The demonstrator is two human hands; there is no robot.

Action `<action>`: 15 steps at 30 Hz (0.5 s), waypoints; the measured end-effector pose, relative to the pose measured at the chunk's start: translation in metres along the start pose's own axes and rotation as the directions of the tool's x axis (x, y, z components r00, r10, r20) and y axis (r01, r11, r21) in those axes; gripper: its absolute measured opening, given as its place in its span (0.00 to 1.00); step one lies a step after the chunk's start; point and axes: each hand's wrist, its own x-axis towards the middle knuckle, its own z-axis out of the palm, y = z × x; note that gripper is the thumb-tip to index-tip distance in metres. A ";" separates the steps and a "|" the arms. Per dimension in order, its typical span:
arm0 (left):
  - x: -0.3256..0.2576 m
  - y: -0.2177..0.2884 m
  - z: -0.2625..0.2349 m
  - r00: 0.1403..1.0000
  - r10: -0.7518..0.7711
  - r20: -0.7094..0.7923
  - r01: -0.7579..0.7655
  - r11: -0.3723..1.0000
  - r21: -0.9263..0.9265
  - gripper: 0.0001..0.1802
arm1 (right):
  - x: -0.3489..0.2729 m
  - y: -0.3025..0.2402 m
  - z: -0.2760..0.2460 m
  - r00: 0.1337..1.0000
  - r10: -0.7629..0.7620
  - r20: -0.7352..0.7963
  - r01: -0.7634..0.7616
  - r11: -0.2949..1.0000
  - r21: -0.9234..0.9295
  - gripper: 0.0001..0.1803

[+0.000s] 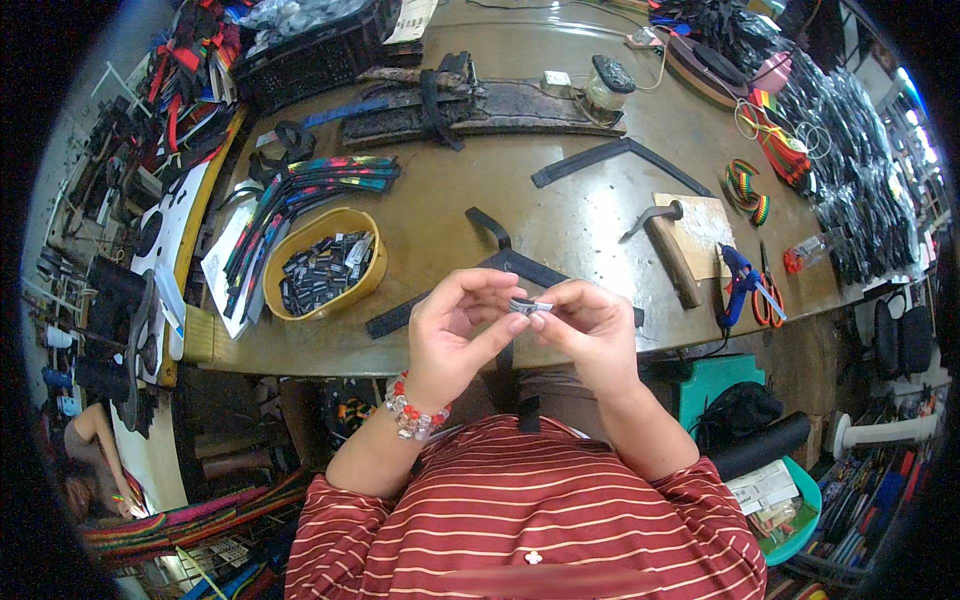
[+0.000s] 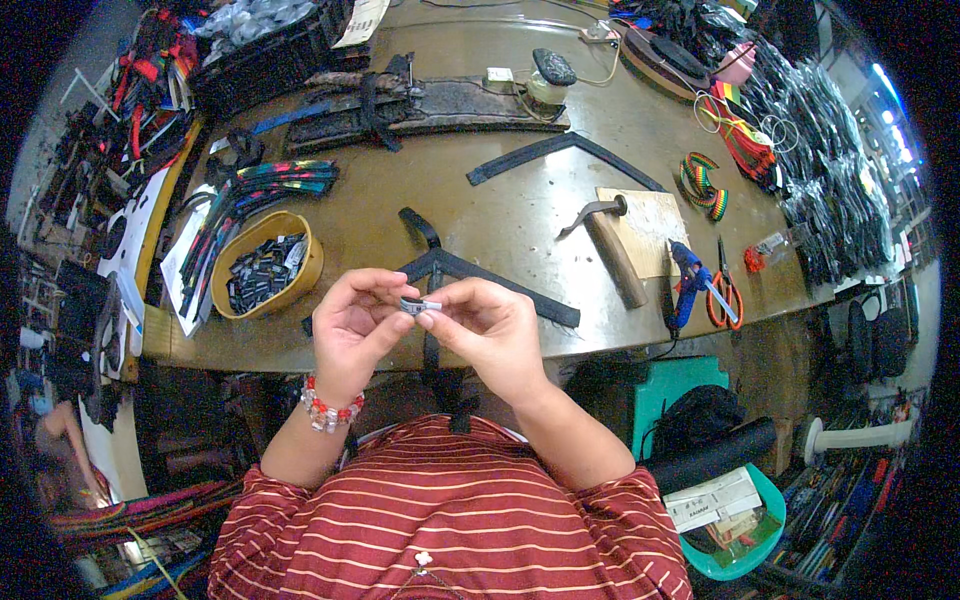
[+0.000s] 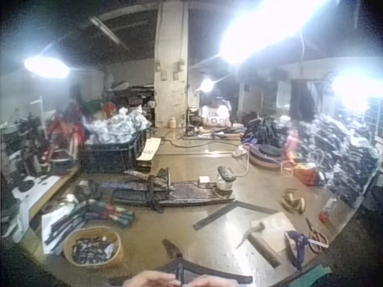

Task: The person assembles a strap by applying hot glue to fabric strips and attaching metal buckles. They repeatedly pick up strips, apply glue, press buckles into place, and set finished pieces aside on the workbench.

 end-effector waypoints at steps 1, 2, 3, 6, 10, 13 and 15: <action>0.000 0.000 -0.001 0.999 -0.024 0.027 0.025 1.000 -0.009 0.14 | 0.000 -0.001 -0.001 1.000 0.014 -0.002 -0.014 0.999 -0.040 0.08; 0.000 0.000 -0.002 0.998 -0.042 0.050 0.044 0.998 -0.035 0.14 | 0.001 -0.002 -0.002 1.000 -0.001 0.002 0.001 0.999 -0.050 0.08; 0.000 0.000 -0.002 0.997 -0.053 0.057 0.055 0.998 -0.020 0.14 | 0.001 -0.003 -0.002 1.000 -0.016 0.023 0.017 0.999 -0.046 0.07; -0.001 -0.001 -0.003 0.996 -0.071 0.051 0.074 0.996 -0.051 0.14 | 0.000 -0.006 -0.004 1.000 0.008 0.016 -0.007 0.999 -0.049 0.07; -0.002 -0.007 -0.003 0.982 -0.165 0.093 0.175 0.978 -0.115 0.11 | -0.004 0.000 -0.007 0.998 0.052 -0.040 -0.057 0.989 -0.140 0.07; -0.001 -0.016 -0.005 0.963 -0.258 0.079 0.264 0.962 -0.076 0.08 | -0.009 0.008 -0.027 0.992 0.015 -0.127 -0.047 0.967 -0.252 0.07; 0.003 -0.025 -0.010 0.966 -0.258 0.016 0.259 0.965 -0.040 0.05 | -0.016 0.014 -0.058 0.982 -0.056 -0.181 -0.026 0.906 -0.423 0.07</action>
